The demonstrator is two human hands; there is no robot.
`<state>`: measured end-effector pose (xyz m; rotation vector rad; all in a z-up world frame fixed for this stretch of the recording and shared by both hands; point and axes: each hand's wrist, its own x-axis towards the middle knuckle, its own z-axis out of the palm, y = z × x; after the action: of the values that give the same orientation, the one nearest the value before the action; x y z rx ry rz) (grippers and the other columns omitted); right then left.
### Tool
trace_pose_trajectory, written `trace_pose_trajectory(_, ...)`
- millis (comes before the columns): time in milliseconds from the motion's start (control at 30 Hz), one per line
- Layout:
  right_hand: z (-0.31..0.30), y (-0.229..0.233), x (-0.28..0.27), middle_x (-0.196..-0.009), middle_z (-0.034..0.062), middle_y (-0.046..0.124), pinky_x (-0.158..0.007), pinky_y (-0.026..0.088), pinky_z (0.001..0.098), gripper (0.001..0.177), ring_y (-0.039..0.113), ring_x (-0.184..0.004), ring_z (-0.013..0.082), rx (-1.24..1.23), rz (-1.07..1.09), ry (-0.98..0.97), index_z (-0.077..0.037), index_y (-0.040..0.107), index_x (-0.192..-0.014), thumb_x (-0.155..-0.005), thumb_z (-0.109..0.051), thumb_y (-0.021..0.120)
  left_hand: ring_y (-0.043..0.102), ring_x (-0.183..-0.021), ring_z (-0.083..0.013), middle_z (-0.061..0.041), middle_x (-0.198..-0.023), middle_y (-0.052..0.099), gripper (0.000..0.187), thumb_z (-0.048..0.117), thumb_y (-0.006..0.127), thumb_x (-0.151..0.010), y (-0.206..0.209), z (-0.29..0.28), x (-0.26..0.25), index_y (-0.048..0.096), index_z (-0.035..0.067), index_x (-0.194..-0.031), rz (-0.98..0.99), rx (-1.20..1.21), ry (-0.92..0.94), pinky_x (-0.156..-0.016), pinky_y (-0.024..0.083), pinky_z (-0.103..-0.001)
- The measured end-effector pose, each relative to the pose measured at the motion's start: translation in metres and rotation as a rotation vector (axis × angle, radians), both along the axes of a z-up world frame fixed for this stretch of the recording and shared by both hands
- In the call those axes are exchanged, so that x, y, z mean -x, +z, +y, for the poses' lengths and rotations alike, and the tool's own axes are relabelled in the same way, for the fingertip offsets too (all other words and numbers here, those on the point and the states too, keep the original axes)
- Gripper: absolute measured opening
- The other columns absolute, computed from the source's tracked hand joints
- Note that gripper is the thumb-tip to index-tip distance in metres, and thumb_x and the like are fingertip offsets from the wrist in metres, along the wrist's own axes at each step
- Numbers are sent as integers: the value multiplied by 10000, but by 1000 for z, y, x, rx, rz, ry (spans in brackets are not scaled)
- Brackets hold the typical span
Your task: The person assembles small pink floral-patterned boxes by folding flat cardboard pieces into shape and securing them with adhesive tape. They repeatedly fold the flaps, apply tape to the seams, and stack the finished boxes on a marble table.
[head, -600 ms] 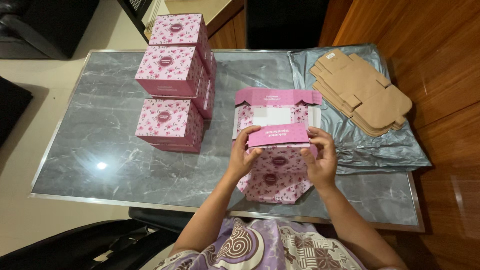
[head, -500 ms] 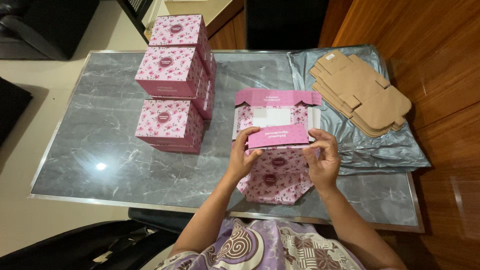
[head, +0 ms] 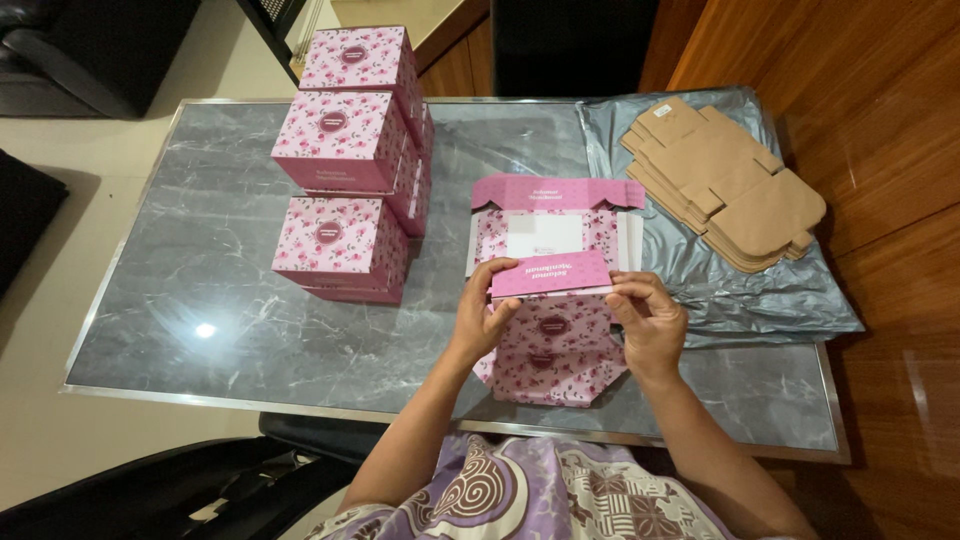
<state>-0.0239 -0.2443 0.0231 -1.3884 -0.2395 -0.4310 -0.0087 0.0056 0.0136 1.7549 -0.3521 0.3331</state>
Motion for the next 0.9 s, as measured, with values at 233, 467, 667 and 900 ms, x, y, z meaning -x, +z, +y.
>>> trace_pose_trajectory(233,-4,-9,-3,-1269,82,662,-999,513,303,198,617,-1116,168,-117,102,113,-29,683,-1133,-956,-33,771,626,-1178,-245,-116,-1298,609,700,629,643,-939,4,2,4,576,64,-1348,34,6,-20,-989,524,-372)
trace_pose_trajectory(467,4,22,-3,-1455,99,553,-1138,451,351,621,555,-1325,202,-16,133,307,-32,462,-1460,-948,-248,740,621,-1180,-212,-106,-1297,614,640,558,647,-972,0,12,5,576,64,-1373,71,60,-70,-998,515,-356)
trace_pose_trajectory(667,4,-2,-2,-1120,31,512,-869,393,282,660,468,-1003,125,83,274,309,-16,537,-1496,-961,-330,761,567,-1204,-227,-159,-1378,573,665,420,647,-995,8,34,10,460,94,-1544,259,133,-131,-1024,481,-356)
trace_pose_trajectory(900,26,-21,-26,-1036,-60,538,-860,432,184,483,500,-944,38,-93,349,252,-59,571,-1369,-996,-338,699,483,-1408,-311,-200,-1554,456,942,257,814,-825,51,54,39,316,120,-1614,192,-123,-49,-1146,427,-421)
